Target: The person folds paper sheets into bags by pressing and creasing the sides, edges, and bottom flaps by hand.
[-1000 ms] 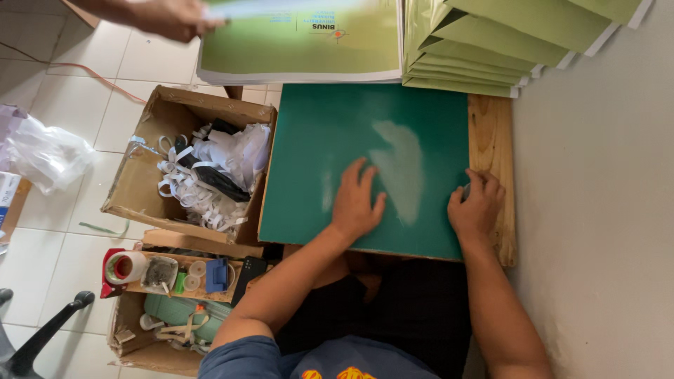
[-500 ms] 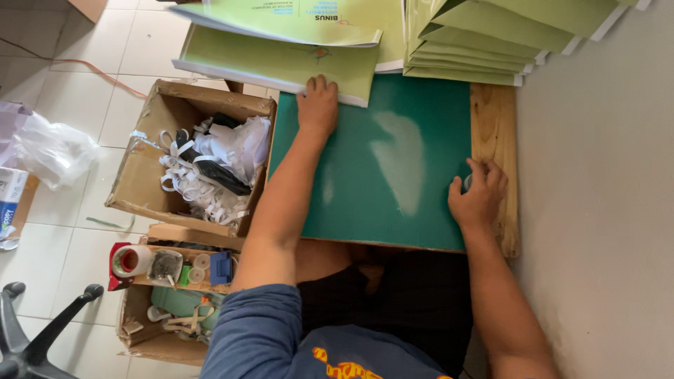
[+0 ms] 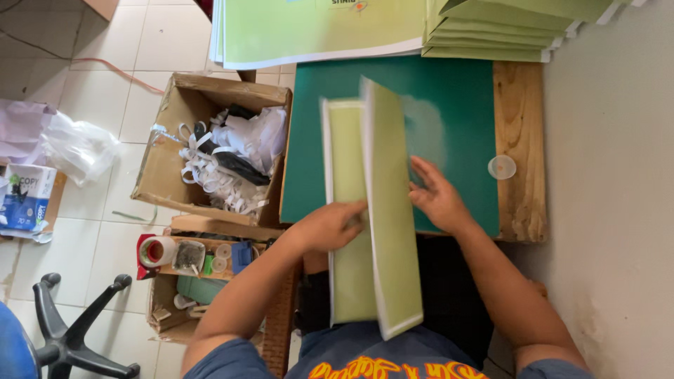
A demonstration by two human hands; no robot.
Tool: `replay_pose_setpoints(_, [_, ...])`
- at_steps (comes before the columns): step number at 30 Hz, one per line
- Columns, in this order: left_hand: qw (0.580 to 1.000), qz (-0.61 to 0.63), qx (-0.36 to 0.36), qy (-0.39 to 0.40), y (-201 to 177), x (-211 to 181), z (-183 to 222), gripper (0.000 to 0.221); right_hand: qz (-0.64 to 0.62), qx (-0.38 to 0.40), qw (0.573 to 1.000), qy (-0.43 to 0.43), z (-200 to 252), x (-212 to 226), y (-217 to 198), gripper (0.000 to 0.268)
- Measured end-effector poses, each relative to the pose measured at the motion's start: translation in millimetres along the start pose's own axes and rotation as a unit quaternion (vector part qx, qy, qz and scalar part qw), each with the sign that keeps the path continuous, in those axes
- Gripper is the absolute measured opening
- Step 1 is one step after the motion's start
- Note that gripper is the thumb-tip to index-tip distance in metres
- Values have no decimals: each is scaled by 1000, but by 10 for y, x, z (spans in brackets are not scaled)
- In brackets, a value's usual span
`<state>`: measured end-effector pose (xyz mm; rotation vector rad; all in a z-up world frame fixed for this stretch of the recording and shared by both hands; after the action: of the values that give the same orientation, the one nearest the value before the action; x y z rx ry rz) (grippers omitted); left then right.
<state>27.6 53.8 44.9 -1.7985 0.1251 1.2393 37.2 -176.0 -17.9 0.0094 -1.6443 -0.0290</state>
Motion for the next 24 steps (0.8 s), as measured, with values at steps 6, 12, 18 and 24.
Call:
replay_pose_setpoints(6, [962,197,1,-190,102,-214,-726,60,28,113,993,36,72,140,313,129])
replay_pose_setpoints(12, [959,125,45,-249,142,-96,-741,93,101,130,985,51,88,216,242,142])
replay_pose_setpoints(18, [915,295,19,-274,245,101,-662,104,91,147,984,48,44,198,350,145])
replay_pose_setpoints(24, [903,335,47,-264,231,196,-638,91,130,165,978,3,-8,292,388,137])
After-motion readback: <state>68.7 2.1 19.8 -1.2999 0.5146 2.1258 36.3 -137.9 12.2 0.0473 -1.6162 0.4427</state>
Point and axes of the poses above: each hand's wrist, its own z-axis away from the middle knuckle, its own y-axis out of the palm, x = y × z, the point moved 8 cm from there along -z, towards the middle knuckle, and after that the axes turned 7 degrees about -x, right-handed, at the moved point
